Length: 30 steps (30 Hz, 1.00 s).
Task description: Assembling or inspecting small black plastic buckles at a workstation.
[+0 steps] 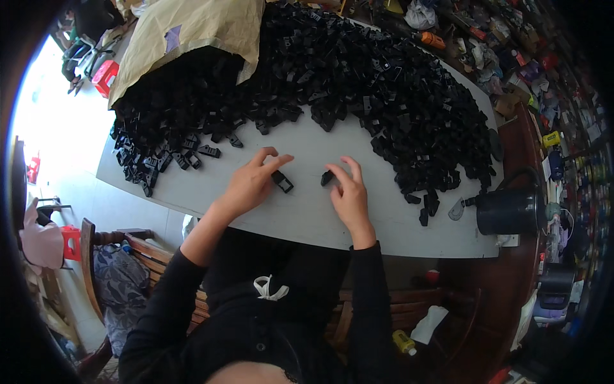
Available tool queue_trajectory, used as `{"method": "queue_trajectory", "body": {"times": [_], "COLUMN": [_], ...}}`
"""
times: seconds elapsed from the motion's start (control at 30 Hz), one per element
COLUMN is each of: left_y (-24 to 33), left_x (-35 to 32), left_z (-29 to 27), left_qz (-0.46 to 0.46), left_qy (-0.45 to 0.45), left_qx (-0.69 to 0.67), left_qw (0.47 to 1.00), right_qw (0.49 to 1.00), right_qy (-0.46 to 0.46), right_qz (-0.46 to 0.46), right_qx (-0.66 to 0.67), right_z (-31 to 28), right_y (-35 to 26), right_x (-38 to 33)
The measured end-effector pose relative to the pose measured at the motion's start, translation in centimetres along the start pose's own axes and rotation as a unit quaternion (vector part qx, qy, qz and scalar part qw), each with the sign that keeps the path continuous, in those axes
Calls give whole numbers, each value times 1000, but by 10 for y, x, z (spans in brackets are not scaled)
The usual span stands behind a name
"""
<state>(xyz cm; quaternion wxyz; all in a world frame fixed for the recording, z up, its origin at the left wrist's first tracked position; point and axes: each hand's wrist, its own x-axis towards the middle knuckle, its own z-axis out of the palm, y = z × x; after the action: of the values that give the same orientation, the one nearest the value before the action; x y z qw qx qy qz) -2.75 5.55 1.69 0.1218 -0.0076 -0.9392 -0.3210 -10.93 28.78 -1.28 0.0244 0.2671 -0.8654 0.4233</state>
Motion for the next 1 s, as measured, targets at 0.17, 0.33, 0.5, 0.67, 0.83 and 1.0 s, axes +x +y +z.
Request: {"method": "queue_trajectory", "body": {"times": [0.17,0.33,0.5,0.67,0.83,1.0], "left_y": [-12,-13,-15,-17,-16,-44], "left_x": [0,-5,-7,-8,-8,25], "left_z": [10,15,17,23,20,3], "left_qz": [39,45,31,36,33,90], "left_qy": [-102,-81,-63,-42,-40,-73], "left_qx": [-57,-74,-93,-102,-97,-192], "left_qw": [992,993,993,993,994,975], "right_qw": [999,1000,999,982,970,964], "right_qy": [-32,26,-38,-27,-20,-4], "right_qz": [-11,-10,6,-186,-230,-230], "right_qx": [1,-2,25,3,-71,-133], "right_z": [9,11,10,35,50,47], "right_y": [5,-1,-29,-47,-49,-42], "right_x": [2,4,3,1,-2,-20]}}
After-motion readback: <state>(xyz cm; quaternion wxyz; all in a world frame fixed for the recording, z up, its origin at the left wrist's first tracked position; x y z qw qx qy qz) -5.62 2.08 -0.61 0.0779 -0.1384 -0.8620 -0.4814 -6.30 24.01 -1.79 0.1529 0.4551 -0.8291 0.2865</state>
